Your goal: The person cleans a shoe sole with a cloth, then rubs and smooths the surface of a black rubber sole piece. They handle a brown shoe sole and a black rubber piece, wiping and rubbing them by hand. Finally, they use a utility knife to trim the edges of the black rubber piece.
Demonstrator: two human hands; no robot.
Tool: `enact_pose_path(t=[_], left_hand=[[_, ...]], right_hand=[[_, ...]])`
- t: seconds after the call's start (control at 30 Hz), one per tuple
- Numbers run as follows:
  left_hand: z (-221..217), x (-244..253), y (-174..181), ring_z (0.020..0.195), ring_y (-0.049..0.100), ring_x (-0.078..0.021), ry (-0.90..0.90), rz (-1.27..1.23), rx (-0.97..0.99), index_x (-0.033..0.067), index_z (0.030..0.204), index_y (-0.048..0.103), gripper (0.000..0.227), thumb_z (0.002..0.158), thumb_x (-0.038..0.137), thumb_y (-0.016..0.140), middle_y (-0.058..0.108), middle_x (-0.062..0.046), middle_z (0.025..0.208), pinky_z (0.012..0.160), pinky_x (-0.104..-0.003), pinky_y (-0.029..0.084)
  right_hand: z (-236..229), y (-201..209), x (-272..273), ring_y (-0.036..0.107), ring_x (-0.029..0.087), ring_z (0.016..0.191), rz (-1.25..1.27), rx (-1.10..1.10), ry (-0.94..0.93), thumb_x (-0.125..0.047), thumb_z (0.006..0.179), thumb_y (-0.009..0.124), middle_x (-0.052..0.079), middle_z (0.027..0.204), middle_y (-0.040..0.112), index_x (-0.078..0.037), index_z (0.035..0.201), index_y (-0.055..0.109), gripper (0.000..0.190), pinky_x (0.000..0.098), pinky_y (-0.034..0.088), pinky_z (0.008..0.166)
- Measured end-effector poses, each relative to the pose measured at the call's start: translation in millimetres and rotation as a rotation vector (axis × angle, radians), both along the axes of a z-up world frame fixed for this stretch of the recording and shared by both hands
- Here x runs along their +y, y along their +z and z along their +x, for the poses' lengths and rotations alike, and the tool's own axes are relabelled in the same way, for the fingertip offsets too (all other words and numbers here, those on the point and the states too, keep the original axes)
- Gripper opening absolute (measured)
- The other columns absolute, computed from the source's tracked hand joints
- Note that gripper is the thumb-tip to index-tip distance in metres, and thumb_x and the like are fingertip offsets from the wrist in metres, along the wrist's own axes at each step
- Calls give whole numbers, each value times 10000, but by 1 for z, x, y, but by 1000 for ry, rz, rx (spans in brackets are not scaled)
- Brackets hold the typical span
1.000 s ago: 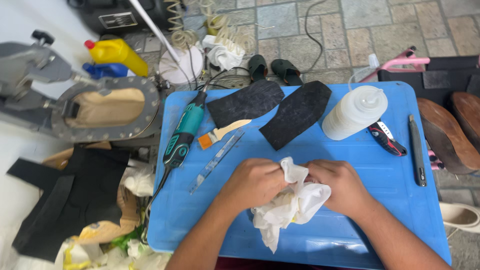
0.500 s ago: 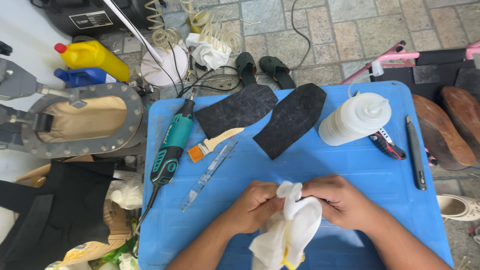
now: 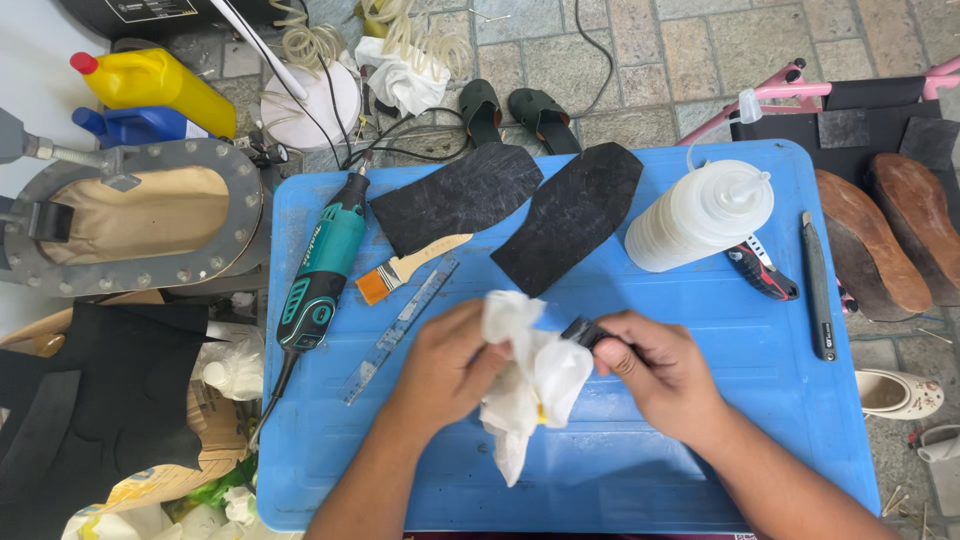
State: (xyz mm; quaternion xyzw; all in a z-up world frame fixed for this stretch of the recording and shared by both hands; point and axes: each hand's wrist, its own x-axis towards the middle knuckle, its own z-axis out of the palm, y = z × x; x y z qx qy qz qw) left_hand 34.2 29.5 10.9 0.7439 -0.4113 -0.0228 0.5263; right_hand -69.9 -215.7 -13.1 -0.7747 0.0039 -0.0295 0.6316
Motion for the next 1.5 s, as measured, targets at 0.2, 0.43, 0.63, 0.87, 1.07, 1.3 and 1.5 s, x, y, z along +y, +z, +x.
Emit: enact_pose_path(t=[0.2,0.43,0.63,0.87,1.07,1.3,1.5], left_hand=[[-13,-17,7,645,700,-251,-78,137,206,9,997,676,191,946,193,676,686,-115,844,582,-338,537],[-15,-28,9,703,743,-234,-80,118,117,36,1021,711,180,939,196,719,732,-80,857,596,-339,568],[-30,-34,1,656,682,-213,-49,-98,184,7,1035,698,105,977,82,653,697,-101,860,577,-324,511],[-34,-28,-17,745,678,-236,-5,-241,85,-13,1048,658,96,993,61,630,687,-128,943,639,-344,523],[-20,-9,-30,632,650,-220,-99,-184,-3,23,901,677,67,943,73,690,688,-114,780,574,-363,488],[-1,19,-22,888,751,-208,270,-387,181,-27,1108,699,288,1064,238,597,754,-132,1026,823,-333,613],[-21,-20,-3,844,667,-168,36,-101,259,-6,1211,671,373,947,248,736,658,-95,1028,708,-297,547]], right_hand=[[8,27,6,677,284,681,-502,-285,79,-96,892,694,115,828,709,-24,1041,701,166,376,535,595],[4,18,4,685,328,744,-560,-380,63,-29,834,671,134,875,704,-9,999,685,167,414,549,636],[-8,-26,26,588,91,750,425,60,101,-110,1073,585,26,887,667,0,1116,702,165,266,467,634],[-10,-41,33,525,56,642,1069,479,151,-205,1012,566,-9,797,643,-55,1120,705,231,212,385,521],[-7,-3,8,650,84,670,103,-74,230,-195,1008,654,44,767,716,-2,1085,738,225,241,535,601],[2,14,-7,644,144,611,-98,-13,-22,-115,938,689,74,710,716,-6,1068,756,182,275,528,567],[4,16,9,713,176,654,-220,-157,4,-95,936,677,102,826,758,-2,1101,723,194,291,557,593]])
